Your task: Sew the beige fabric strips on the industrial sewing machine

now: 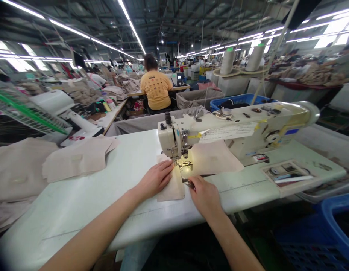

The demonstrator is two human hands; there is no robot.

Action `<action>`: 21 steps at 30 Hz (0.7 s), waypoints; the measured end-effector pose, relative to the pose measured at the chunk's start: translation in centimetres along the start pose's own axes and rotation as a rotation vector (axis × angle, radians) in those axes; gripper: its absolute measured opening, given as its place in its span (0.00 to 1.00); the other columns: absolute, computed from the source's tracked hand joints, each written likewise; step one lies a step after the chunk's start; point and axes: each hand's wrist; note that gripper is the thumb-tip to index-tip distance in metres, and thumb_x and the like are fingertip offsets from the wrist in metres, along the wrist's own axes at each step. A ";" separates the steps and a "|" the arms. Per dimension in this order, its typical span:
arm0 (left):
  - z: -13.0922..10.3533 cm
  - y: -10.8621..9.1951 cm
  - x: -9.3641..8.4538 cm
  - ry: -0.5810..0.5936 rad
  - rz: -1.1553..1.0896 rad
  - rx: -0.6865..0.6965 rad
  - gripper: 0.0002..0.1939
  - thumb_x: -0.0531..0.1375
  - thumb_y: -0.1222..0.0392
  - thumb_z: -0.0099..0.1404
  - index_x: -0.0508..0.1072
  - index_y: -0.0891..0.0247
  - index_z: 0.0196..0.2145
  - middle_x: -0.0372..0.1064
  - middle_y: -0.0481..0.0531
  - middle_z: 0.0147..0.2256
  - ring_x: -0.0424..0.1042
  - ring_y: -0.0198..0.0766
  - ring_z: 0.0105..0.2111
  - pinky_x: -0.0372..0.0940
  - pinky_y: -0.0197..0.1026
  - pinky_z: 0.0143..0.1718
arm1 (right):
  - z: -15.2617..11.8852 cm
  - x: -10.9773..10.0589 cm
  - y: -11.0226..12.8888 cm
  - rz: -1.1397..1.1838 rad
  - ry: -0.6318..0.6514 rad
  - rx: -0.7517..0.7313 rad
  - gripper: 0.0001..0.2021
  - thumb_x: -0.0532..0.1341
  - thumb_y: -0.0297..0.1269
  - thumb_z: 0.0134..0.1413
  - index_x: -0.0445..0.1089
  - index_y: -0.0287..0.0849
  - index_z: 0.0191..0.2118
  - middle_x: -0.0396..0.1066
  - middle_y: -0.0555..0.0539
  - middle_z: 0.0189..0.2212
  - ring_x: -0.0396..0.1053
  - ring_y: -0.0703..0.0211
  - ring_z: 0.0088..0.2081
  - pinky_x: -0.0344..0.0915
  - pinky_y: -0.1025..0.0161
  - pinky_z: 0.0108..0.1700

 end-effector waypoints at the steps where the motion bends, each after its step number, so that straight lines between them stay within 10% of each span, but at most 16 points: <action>1: -0.1 0.0 0.0 0.003 -0.010 0.008 0.18 0.53 0.62 0.73 0.70 0.66 0.57 0.66 0.60 0.61 0.66 0.48 0.60 0.64 0.53 0.62 | 0.0 0.0 0.0 -0.006 0.014 -0.002 0.12 0.58 0.28 0.60 0.74 0.47 0.45 0.79 0.48 0.41 0.77 0.54 0.40 0.67 0.62 0.39; 21: -0.1 0.3 -0.4 0.019 -0.032 0.051 0.18 0.52 0.62 0.73 0.70 0.67 0.57 0.66 0.61 0.61 0.66 0.51 0.61 0.64 0.54 0.63 | -0.1 1.2 -0.3 -0.080 -0.043 -0.035 0.13 0.58 0.29 0.61 0.74 0.48 0.47 0.80 0.50 0.40 0.78 0.54 0.36 0.66 0.62 0.35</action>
Point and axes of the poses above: each hand's wrist, its own z-axis towards the middle knuckle, its own x-axis out of the palm, y = z × x
